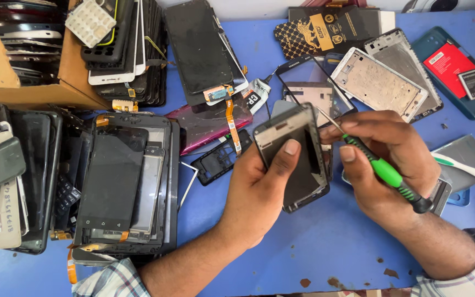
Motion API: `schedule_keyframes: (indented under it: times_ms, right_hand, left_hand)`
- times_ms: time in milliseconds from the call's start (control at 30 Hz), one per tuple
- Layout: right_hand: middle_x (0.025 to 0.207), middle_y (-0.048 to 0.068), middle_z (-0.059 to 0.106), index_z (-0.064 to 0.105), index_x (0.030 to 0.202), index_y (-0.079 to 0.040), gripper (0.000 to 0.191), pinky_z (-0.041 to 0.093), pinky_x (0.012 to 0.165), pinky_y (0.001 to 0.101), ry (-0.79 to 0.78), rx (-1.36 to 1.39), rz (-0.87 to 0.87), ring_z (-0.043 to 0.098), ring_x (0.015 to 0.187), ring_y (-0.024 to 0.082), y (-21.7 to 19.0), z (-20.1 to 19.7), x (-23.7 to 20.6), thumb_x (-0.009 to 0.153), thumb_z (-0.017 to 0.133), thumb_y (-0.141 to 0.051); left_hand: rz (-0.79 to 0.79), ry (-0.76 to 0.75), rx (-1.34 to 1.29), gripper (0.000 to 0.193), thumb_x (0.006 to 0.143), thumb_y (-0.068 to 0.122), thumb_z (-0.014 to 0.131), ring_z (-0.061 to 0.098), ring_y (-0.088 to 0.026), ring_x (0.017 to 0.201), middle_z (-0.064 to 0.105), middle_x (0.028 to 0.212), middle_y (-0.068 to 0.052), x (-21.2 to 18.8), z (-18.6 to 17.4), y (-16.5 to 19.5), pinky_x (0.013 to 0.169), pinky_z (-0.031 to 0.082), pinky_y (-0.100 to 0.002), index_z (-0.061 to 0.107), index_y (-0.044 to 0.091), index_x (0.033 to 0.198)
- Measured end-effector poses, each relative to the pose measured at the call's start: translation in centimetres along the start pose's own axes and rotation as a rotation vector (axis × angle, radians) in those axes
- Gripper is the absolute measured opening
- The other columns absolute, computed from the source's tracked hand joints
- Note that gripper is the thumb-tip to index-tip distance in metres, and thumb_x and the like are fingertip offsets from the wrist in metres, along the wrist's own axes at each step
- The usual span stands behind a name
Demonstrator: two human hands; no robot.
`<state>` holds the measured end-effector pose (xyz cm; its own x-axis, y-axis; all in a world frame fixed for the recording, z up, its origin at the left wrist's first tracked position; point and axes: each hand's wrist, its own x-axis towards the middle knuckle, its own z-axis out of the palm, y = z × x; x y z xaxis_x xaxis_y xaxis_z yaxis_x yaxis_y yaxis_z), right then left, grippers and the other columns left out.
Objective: The person holds a smartphone in one hand and uses a green-handled screwdriver to pry along the edge of the phone, separating the screen assembly from the frame. They rotate the phone and continue prying around its edges over a workbench covered with phone parts.
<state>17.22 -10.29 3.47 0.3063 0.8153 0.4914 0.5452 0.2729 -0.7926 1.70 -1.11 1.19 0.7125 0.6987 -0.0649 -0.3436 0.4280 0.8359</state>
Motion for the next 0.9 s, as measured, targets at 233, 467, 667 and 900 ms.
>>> schedule_keyframes:
  times_ms: [233, 467, 667, 900]
  right_hand:
    - [0.119, 0.019, 0.063, 0.055, 0.121, 0.004, 0.023, 0.062, 0.097, 0.0366, -0.031, -0.1, -0.106, 0.072, 0.108, 0.025, -0.3, 0.0, 0.8, 0.101, 0.066, 0.006]
    - [0.114, 0.021, 0.068, 0.054, 0.114, 0.002, 0.018, 0.062, 0.092, 0.035, -0.012, -0.071, -0.123, 0.073, 0.105, 0.026, 0.1, -0.3, 0.9, 0.1, 0.065, 0.003]
    - [0.117, 0.021, 0.069, 0.051, 0.115, 0.001, 0.017, 0.062, 0.094, 0.0354, -0.021, -0.047, -0.124, 0.073, 0.107, 0.026, 0.1, -0.4, 0.6, 0.103, 0.063, 0.001]
    - [0.117, 0.022, 0.068, 0.05, 0.116, 0.001, 0.017, 0.063, 0.094, 0.035, -0.022, -0.024, -0.101, 0.073, 0.107, 0.025, -0.1, -0.4, 0.6, 0.103, 0.061, 0.001]
  left_hand:
    - [0.009, 0.017, 0.043, 0.038, 0.109, 0.024, 0.054, 0.068, -0.007, 0.097, 0.075, 0.113, -0.006, -0.1, -0.2, 1.0, 0.082, 0.058, -0.024, 0.063, -0.003, 0.134]
    - [-0.023, 0.051, -0.087, 0.032, 0.107, 0.02, 0.057, 0.07, -0.011, 0.097, 0.074, 0.11, -0.009, 0.1, -0.2, 0.6, 0.082, 0.059, -0.027, 0.061, -0.002, 0.13]
    - [0.008, 0.033, -0.131, 0.03, 0.108, 0.018, 0.059, 0.069, -0.012, 0.103, 0.073, 0.115, -0.009, 0.1, -0.4, 0.6, 0.091, 0.057, -0.029, 0.062, -0.003, 0.128]
    - [0.012, 0.03, -0.072, 0.03, 0.109, 0.021, 0.058, 0.071, -0.011, 0.1, 0.075, 0.111, -0.009, 0.0, -0.3, 1.0, 0.088, 0.059, -0.027, 0.064, -0.003, 0.127]
